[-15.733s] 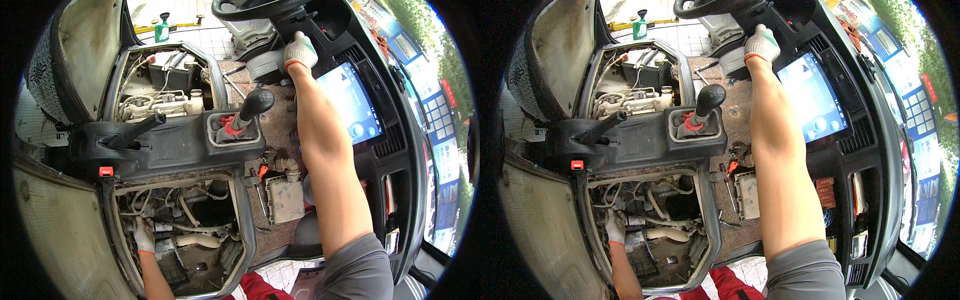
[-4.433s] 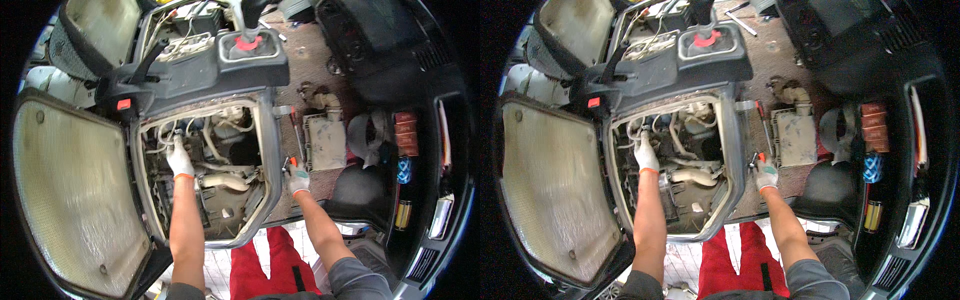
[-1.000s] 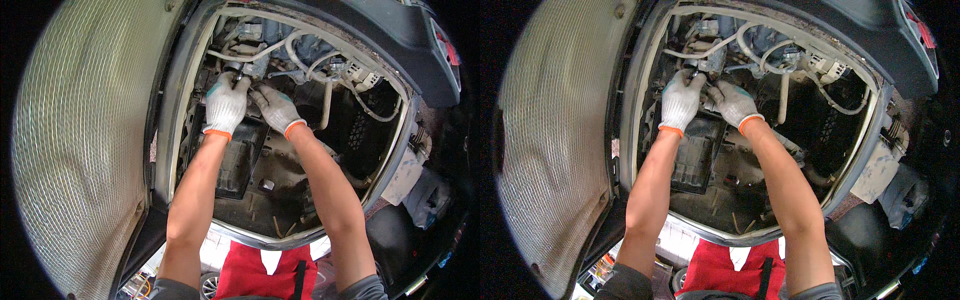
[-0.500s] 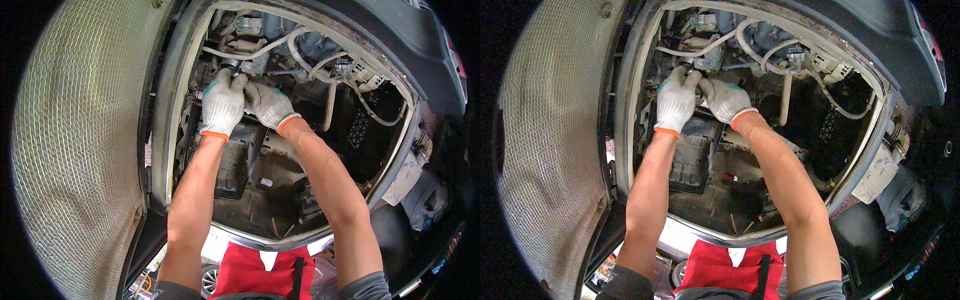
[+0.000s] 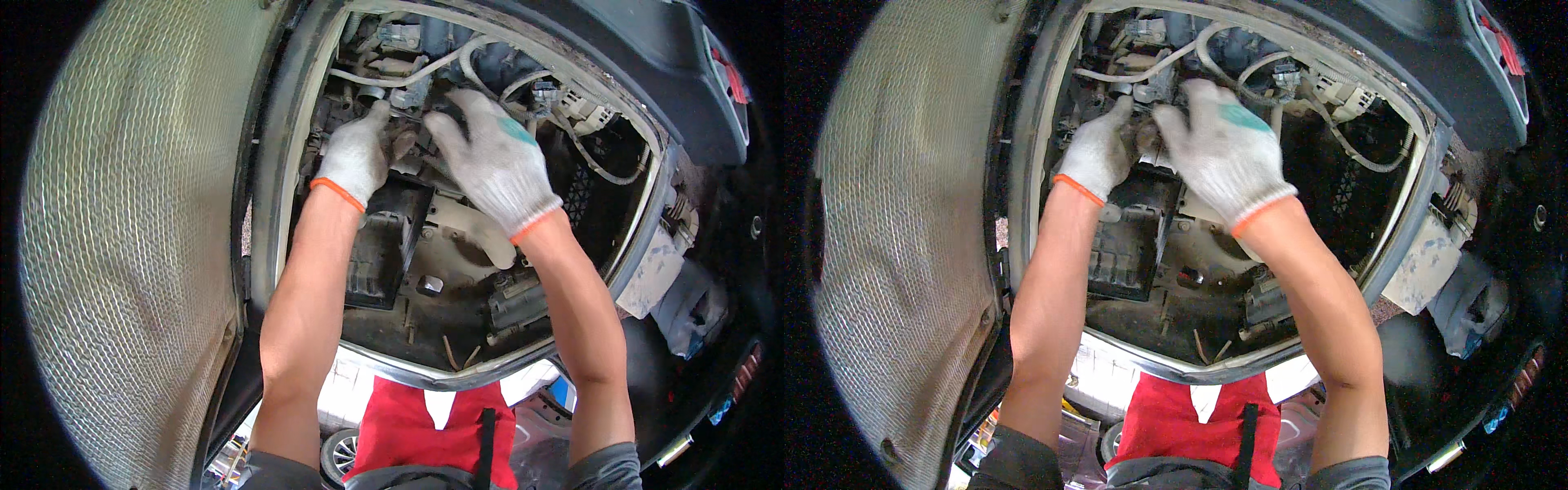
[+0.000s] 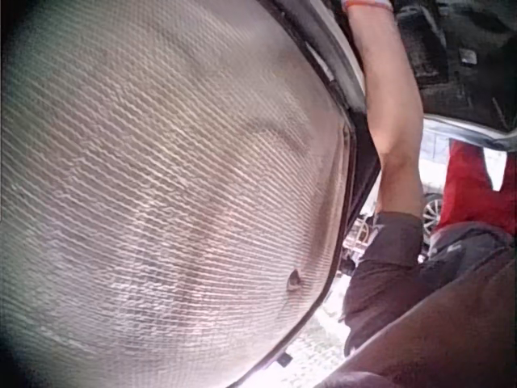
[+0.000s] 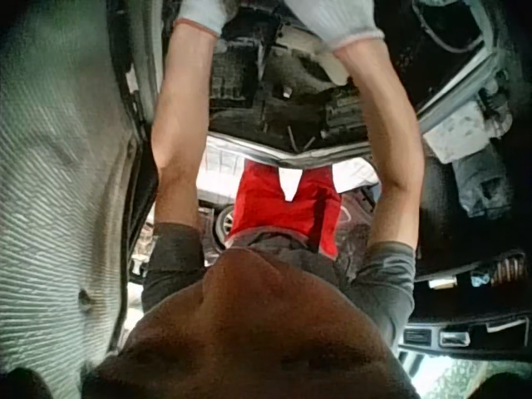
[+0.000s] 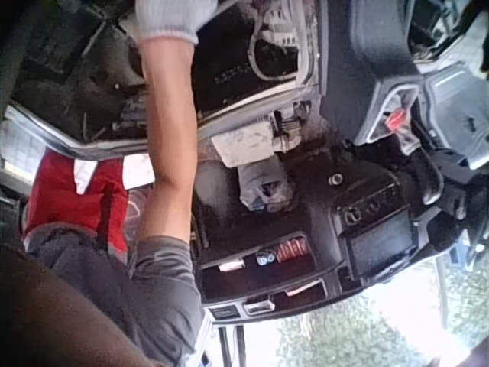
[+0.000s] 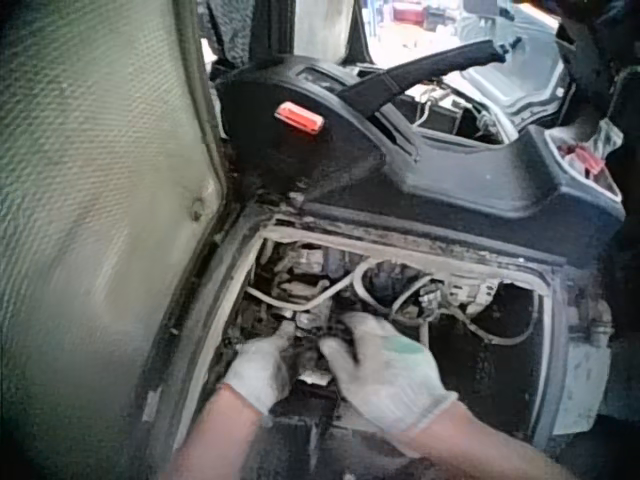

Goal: The person works on the interior of a silver van with the dashboard removed, using a socket wrench and screwdriver to manipulate components under the steering column. They retrieve tools from a toolbox and return to the van to continue the repair.

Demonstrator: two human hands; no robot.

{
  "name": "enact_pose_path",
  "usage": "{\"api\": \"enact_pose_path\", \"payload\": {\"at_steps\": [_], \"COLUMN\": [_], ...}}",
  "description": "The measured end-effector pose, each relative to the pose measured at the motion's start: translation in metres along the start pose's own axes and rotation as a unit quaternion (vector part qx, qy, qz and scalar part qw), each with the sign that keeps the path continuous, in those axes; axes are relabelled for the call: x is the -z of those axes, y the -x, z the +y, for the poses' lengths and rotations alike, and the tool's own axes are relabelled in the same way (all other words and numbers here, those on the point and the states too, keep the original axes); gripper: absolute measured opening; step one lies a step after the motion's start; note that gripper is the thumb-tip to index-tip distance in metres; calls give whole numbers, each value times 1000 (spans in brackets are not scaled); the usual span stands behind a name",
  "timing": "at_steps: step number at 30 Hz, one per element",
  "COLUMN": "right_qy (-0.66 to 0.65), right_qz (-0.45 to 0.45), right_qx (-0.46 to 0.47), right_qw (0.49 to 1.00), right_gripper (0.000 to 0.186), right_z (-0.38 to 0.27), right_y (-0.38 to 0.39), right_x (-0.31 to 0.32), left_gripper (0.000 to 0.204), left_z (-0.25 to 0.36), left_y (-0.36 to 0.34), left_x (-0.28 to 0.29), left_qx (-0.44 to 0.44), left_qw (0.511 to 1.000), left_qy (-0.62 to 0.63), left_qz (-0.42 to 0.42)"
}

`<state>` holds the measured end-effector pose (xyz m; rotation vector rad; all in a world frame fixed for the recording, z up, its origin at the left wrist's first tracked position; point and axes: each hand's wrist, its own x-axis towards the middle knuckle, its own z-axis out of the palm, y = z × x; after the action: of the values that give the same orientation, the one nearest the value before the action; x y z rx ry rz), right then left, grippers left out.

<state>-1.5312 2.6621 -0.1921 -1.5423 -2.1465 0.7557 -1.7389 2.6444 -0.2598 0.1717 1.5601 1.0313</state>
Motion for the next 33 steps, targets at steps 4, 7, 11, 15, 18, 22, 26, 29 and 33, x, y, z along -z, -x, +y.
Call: {"api": "enact_pose_path", "payload": {"at_steps": [4, 7, 11, 15, 18, 22, 26, 29, 33], "right_qy": [3, -51, -109, -282, -372, -357, -325, -304, -374], "right_qz": [67, 70, 106, 123, 40, 75, 126, 149, 100], "right_qx": [65, 66, 57, -57, -132, -141, -89, -34, -91], "right_qw": [996, 994, 987, 950, 918, 920, 933, 940, 918], "right_gripper": [33, 30, 27, 34, 42, 47, 44, 42, 40], "right_z": [38, 42, 33, 23, 23, 32, 38, 48, 29], "right_y": [22, 28, 33, 30, 33, 33, 28, 30, 30], "right_x": [-14, -24, -24, -19, -17, -19, -22, -27, -18], "left_gripper": [50, 48, 33, 21, 24, 41, 39, 37, 27], "left_z": [-33, -34, -21, -15, -11, -15, -32, -21, -12], "left_y": [-14, -10, -12, -14, -17, -7, -6, -9, -31], "left_x": [1, -14, -20, -14, -12, -6, -16, -22, 16], "left_qx": [-349, -315, -18, 37, 26, -180, -317, -62, 107], "left_qw": [792, 822, 994, 955, 944, 960, 778, 994, 891], "left_qy": [-466, -438, 109, 296, 326, -212, -502, 89, 413], "left_qz": [184, 179, 17, 8, 40, 10, 205, 17, -154]}}
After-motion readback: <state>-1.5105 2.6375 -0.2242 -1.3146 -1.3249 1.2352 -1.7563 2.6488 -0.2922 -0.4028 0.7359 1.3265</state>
